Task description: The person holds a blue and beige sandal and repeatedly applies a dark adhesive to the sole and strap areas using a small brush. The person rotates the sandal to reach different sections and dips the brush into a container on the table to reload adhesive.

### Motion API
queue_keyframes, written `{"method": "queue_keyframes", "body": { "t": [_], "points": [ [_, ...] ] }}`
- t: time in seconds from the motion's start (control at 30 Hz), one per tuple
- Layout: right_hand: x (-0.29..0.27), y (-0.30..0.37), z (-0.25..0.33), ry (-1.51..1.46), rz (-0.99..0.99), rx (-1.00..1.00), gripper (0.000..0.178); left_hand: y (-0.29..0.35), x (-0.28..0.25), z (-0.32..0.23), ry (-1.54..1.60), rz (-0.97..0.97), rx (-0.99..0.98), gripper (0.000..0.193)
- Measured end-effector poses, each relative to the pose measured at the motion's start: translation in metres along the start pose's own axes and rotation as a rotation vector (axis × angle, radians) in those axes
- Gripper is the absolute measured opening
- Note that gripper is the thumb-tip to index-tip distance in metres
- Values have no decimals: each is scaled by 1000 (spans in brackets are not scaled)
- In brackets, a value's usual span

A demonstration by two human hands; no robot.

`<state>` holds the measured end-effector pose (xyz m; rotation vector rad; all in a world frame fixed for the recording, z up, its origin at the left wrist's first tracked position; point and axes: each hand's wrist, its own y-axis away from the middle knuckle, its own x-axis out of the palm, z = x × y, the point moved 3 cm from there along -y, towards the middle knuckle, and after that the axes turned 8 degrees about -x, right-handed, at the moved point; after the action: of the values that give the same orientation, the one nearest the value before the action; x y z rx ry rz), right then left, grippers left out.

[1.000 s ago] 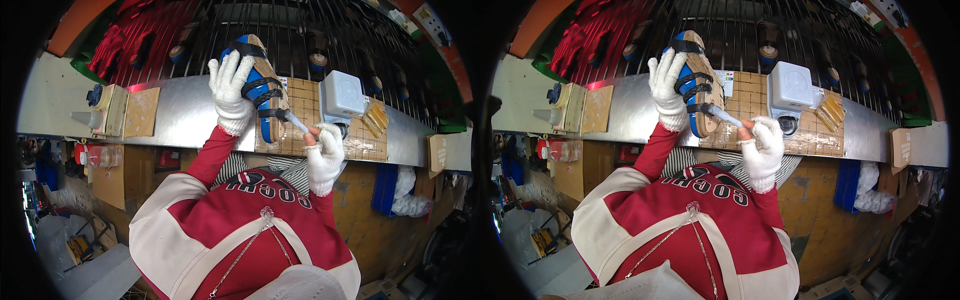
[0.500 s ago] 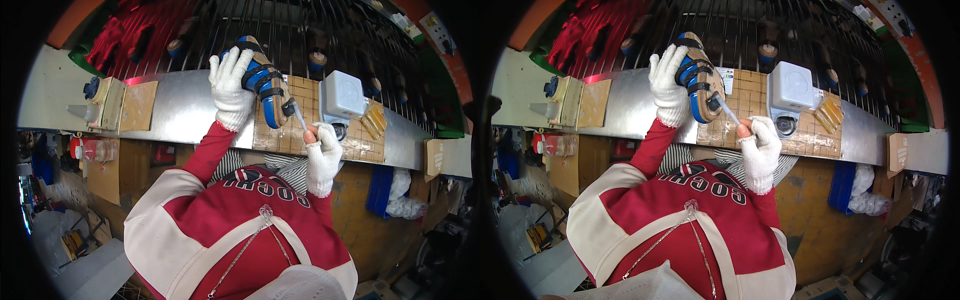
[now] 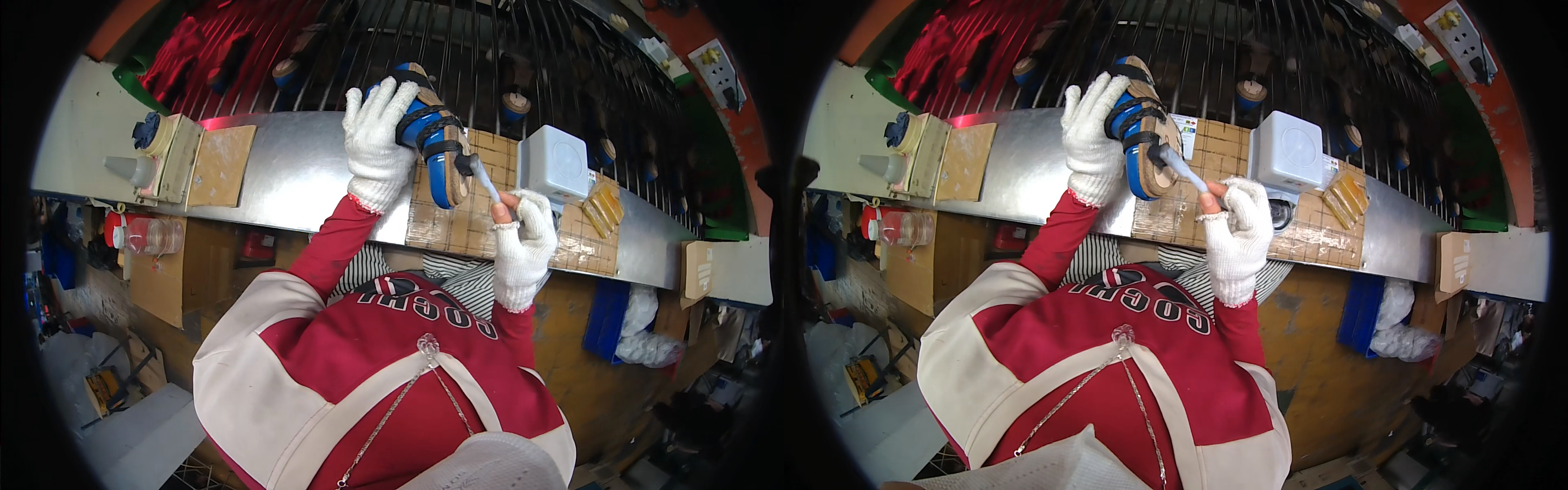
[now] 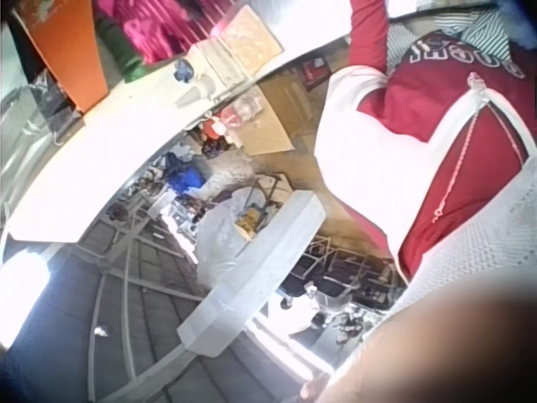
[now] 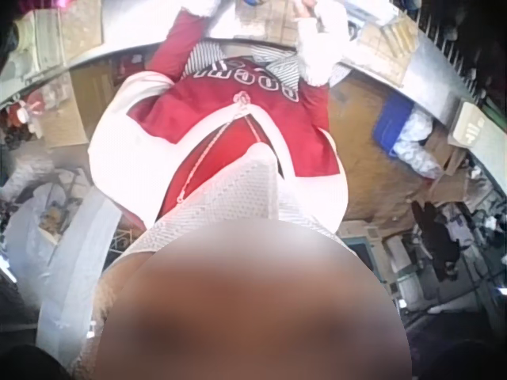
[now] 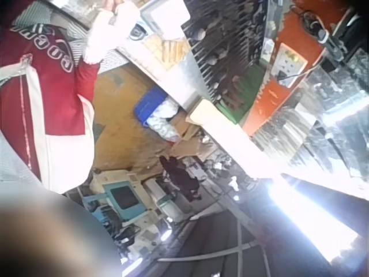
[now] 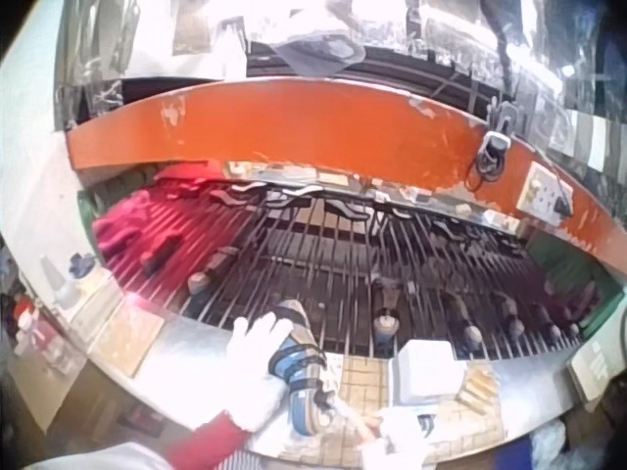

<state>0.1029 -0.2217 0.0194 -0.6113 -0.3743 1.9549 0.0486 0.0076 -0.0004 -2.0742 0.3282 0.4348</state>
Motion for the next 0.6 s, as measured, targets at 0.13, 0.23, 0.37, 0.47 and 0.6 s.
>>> {"method": "queue_keyframes", "body": {
  "t": [0.13, 0.23, 0.37, 0.47, 0.6],
  "points": [
    [-4, -3, 1, 26, 2, -32, 17, -1, 1, -8, 48, 46, -73, 65],
    [-7, -12, 3, 63, 1, -125, 17, -3, 0, -17, 130, 130, -154, 64],
    [-10, -27, 6, 35, -1, -206, 17, -1, 2, -20, 83, 486, -459, 73],
    [-12, -40, 9, 60, 31, -260, 17, -2, 4, -23, 120, 653, -499, 85],
    [-13, -58, 7, 18, 85, -300, 17, -2, 6, -27, 207, 935, -496, 90]
  ]
}}
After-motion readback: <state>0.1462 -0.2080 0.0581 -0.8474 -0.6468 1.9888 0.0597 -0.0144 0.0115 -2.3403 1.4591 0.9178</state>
